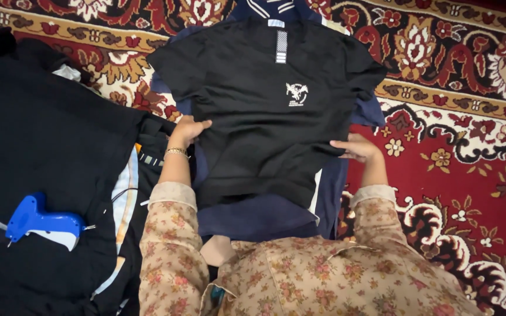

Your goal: Using a handheld tagging gun to attach plastic fasteners and labels to various shirts.

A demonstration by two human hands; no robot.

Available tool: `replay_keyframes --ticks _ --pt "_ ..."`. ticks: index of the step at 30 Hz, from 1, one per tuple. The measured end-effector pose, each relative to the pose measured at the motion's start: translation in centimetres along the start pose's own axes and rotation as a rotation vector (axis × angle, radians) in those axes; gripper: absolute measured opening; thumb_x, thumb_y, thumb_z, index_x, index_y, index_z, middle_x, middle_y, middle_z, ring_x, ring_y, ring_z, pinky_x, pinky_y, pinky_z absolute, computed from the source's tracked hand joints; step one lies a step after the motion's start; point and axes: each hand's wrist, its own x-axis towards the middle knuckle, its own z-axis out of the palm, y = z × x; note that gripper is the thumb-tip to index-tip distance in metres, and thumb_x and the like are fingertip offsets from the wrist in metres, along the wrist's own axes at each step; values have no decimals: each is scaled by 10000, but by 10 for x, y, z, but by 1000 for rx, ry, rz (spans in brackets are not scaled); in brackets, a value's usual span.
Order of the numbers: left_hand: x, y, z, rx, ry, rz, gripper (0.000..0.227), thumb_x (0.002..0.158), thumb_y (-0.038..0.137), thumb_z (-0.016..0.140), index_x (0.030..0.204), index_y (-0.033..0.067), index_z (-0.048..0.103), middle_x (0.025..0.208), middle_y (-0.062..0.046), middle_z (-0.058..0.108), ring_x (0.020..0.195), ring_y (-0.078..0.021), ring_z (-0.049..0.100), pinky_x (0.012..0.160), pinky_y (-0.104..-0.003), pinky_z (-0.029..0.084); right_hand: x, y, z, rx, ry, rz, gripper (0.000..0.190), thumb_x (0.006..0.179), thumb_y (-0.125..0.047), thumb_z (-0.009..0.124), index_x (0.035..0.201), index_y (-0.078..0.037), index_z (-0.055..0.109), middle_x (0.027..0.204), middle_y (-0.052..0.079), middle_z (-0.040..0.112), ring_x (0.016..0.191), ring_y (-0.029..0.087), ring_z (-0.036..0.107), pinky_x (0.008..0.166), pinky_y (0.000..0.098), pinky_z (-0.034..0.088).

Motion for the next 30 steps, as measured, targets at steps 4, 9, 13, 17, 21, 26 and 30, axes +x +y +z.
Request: replay_keyframes --ticks 4,9,13,17,21,26,30 --pt "65 -53 -2 -6 122 68 690 942 400 784 1424 -6 505 1335 -308 584 1160 -455 637 724 -567 613 8 29 -21 77 45 13 702 908 -399 821 1375 44 542 1150 286 624 936 324 695 740 503 581" --pt "-31 -1 -8 47 -16 121 987 824 392 872 1524 -58 341 1459 -403 439 1285 -507 542 885 -530 581 -15 47 -17 -34 -39 82 802 786 -444 856 1340 60 567 1010 270 613 728 324 647 607 461 552" --pt "-59 4 -18 54 -113 334 1027 867 21 764 1656 208 134 1378 -373 553 1145 -423 653 775 -380 636 -98 -21 23 30 -213 206 1003 709 -97 851 1564 9 336 1480 359 444 1262 526 509 936 705 425" --pt "-62 2 -19 223 -29 309 469 873 -14 688 1290 200 711 1342 -249 627 882 -328 736 575 -294 640 -12 66 -26 -67 -169 216 890 749 -127 877 1505 32 435 1237 329 602 894 428 665 723 638 543" --pt "-16 -15 -3 723 34 183 343 815 193 791 1146 282 790 1380 -213 561 1202 -448 623 928 -668 457 5 64 -39 -453 -193 392 805 712 -155 935 1367 86 533 942 302 633 673 334 591 607 504 569" --pt "-32 29 24 1006 193 217 557 765 183 877 1298 190 714 1436 -208 386 1265 -491 518 990 -676 497 77 28 -39 -993 -38 337 860 616 -468 989 1274 -8 683 1030 281 767 836 387 781 672 546 649" --pt "-24 49 66 847 263 519 386 880 267 775 1249 167 727 1218 -163 604 1118 -420 637 884 -540 583 109 -32 -2 -995 395 -114 497 786 -629 795 1017 -189 777 889 121 763 958 353 741 726 510 612"
